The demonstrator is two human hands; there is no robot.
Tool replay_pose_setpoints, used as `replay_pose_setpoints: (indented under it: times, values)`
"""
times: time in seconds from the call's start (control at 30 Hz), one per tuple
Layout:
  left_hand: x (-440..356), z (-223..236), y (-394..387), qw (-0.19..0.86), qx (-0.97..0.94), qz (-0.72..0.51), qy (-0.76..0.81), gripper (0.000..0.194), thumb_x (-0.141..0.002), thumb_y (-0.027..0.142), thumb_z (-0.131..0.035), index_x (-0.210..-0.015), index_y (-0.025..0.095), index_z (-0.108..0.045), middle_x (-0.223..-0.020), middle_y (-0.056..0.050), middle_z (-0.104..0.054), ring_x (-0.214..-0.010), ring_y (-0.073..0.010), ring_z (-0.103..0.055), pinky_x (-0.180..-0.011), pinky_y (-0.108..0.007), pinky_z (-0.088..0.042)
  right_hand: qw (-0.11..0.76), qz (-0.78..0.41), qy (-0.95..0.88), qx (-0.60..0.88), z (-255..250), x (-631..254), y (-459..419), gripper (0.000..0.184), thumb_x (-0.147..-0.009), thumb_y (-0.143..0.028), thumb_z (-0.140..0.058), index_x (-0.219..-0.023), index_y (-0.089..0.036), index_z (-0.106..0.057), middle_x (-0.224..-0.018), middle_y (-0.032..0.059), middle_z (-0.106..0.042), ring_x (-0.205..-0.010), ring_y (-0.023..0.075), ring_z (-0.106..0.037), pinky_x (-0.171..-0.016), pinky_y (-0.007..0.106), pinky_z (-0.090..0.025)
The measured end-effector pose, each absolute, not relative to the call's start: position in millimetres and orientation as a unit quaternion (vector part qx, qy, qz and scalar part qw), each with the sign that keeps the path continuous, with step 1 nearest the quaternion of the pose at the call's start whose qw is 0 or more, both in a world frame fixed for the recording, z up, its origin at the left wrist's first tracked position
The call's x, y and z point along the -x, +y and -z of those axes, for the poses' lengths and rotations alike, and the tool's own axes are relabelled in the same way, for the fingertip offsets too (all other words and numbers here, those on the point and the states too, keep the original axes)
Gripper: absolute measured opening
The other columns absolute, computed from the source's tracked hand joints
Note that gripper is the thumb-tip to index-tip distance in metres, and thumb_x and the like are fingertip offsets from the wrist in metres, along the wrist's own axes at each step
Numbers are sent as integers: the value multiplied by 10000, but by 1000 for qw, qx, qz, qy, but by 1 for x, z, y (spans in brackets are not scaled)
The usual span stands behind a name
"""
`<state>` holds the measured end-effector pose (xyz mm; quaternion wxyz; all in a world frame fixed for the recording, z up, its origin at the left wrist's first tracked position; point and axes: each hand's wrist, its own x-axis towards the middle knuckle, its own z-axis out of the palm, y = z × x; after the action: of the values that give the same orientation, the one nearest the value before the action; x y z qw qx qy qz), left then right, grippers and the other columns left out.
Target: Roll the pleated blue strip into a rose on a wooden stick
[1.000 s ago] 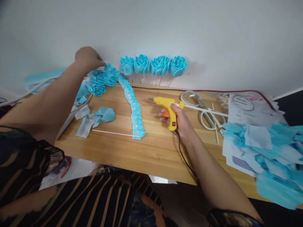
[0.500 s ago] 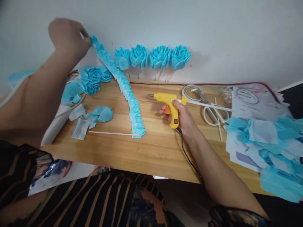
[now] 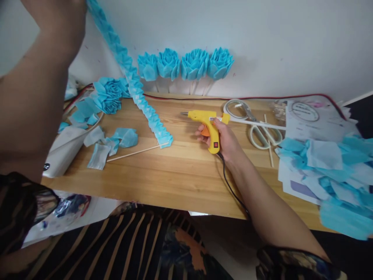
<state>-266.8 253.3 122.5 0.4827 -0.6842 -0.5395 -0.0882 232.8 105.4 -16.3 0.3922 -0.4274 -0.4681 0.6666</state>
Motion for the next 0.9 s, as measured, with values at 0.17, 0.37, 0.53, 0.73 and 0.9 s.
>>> replay_pose_setpoints:
  times: [0.17, 0.37, 0.53, 0.73, 0.9]
  values:
    - [247, -96, 241, 247, 613, 245, -709, 190, -888, 234, -663, -1064, 184, -713, -894, 129, -658, -761, -130, -420, -714, -338, -299, 401, -671, -461, 419, 18, -233, 106, 288, -848, -585, -675, -782, -305, -670, -757, 55, -717, -764, 263, -735, -555, 387, -580]
    - [224, -89, 229, 195, 496, 228, -815, 320, -812, 277, -715, -1117, 189, -676, -971, 116, -624, -746, -146, -285, -638, -341, -184, 404, -683, -454, 406, 17, -233, 106, 282, -816, -562, -735, -778, -286, -690, -730, 35, -708, -693, 229, -712, -554, 364, -579]
    - [213, -95, 196, 258, 531, 65, -804, 415, -944, 476, -607, -1259, 222, -700, -994, 92, -633, -729, -173, -175, -651, -351, -143, 418, -694, -429, 399, 19, -233, 107, 248, -816, -513, -752, -798, -271, -702, -727, 18, -707, -652, 188, -687, -547, 316, -577]
    - [218, -90, 198, 109, 475, 244, -839, 546, -982, 534, -566, -1052, 14, -717, -668, 84, -438, -662, -49, -304, -548, -289, -246, 419, -712, -418, 378, 27, -237, 112, 274, -803, -514, -785, -830, -253, -709, -737, 15, -715, -652, 169, -699, -557, 281, -594]
    - [216, -101, 206, 27, 465, 291, -835, 356, -872, 363, -667, -1036, 51, -624, -612, 137, -376, -644, -9, -383, -523, -186, -318, 416, -710, -434, 367, 31, -239, 115, 312, -778, -545, -810, -844, -257, -709, -756, 24, -728, -664, 180, -709, -553, 287, -600]
